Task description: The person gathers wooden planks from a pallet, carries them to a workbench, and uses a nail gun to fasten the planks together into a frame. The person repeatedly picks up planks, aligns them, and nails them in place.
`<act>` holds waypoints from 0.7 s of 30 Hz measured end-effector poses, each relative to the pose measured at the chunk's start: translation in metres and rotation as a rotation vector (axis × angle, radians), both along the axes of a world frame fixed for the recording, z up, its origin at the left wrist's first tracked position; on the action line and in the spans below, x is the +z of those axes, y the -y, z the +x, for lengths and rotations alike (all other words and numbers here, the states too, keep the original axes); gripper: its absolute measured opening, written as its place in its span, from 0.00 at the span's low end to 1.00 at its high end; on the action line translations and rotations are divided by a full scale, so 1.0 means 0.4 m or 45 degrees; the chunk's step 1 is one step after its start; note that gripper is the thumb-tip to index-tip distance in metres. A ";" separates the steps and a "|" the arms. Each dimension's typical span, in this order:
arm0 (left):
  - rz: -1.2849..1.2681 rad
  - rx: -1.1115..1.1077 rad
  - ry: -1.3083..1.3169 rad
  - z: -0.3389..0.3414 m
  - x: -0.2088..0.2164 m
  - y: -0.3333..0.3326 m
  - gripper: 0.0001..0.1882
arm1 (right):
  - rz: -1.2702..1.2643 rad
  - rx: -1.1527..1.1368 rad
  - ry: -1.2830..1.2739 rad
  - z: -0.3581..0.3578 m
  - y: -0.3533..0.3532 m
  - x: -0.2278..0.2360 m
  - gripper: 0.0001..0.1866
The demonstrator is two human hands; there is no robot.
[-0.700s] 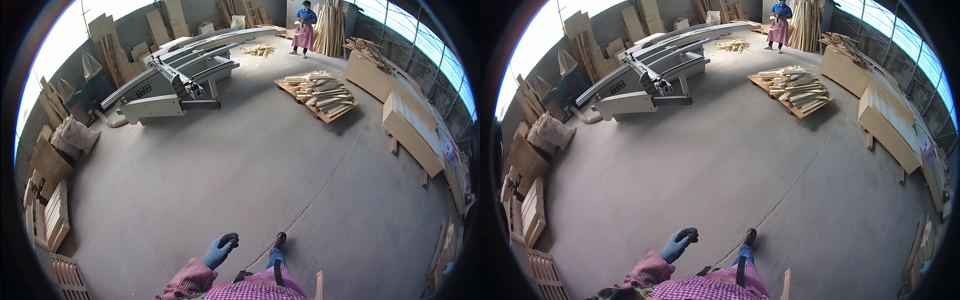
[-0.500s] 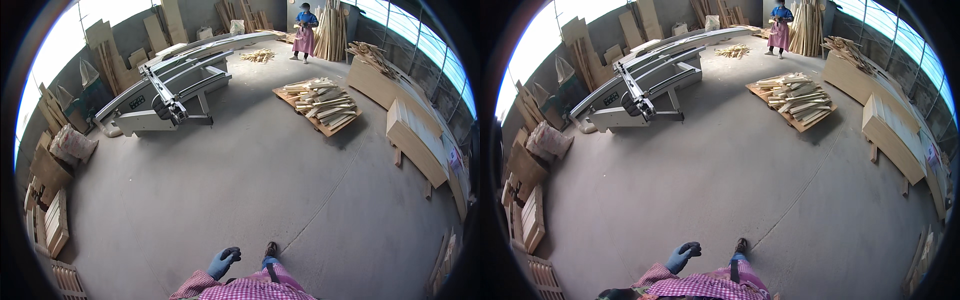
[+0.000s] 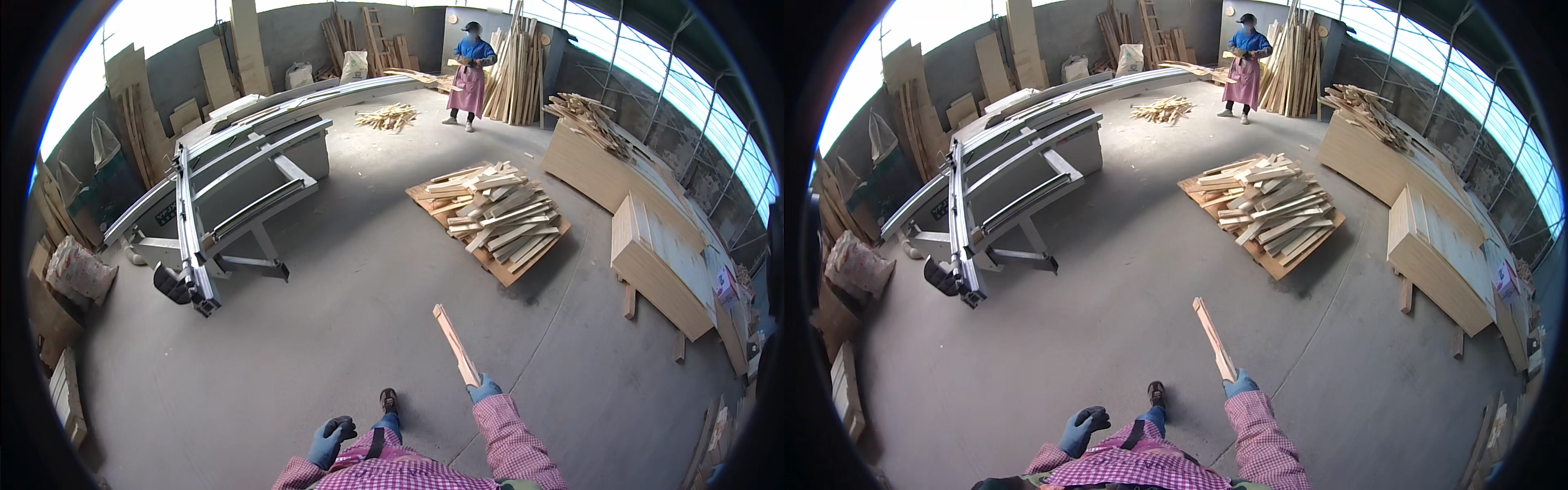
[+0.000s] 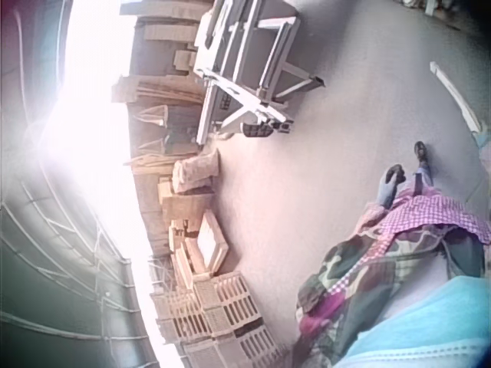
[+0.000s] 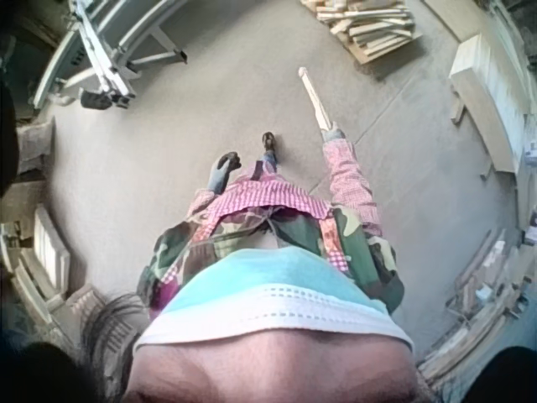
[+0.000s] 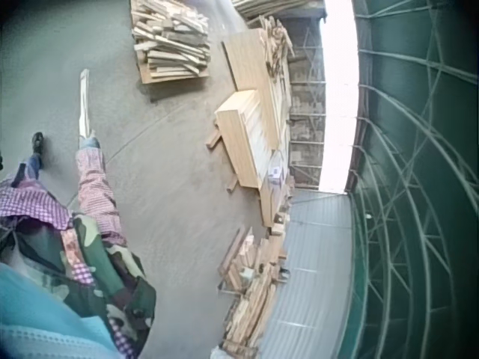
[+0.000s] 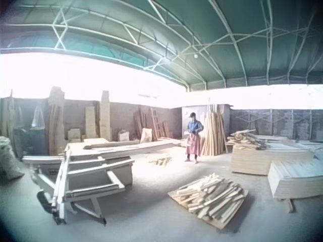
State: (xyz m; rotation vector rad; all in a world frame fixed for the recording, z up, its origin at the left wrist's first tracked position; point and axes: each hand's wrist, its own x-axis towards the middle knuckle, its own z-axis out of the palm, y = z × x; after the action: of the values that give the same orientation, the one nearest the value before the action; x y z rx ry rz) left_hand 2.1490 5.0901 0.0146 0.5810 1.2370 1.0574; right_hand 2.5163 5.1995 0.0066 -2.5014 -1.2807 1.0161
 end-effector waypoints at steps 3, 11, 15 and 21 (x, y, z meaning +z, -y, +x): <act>-0.021 0.066 0.098 0.033 0.016 -0.252 0.16 | -0.163 0.072 -0.032 0.058 -0.094 -0.077 0.30; 0.187 -0.067 -0.043 0.078 0.155 -0.900 0.17 | -0.551 -0.598 -0.104 0.364 -0.076 -0.141 0.25; 0.109 -0.093 -0.123 0.113 0.111 -1.119 0.16 | -0.656 -0.772 -0.119 0.318 -0.166 -0.132 0.24; -0.144 -0.090 -0.101 0.245 0.105 -1.433 0.15 | -0.740 -0.636 -0.145 0.302 -0.575 -0.143 0.23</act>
State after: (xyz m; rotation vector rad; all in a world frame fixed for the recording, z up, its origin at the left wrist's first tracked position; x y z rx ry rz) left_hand 2.2469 5.6633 0.0565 0.5797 1.3275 0.9066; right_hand 2.6372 5.4296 -0.0505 -2.8731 -0.3002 1.5114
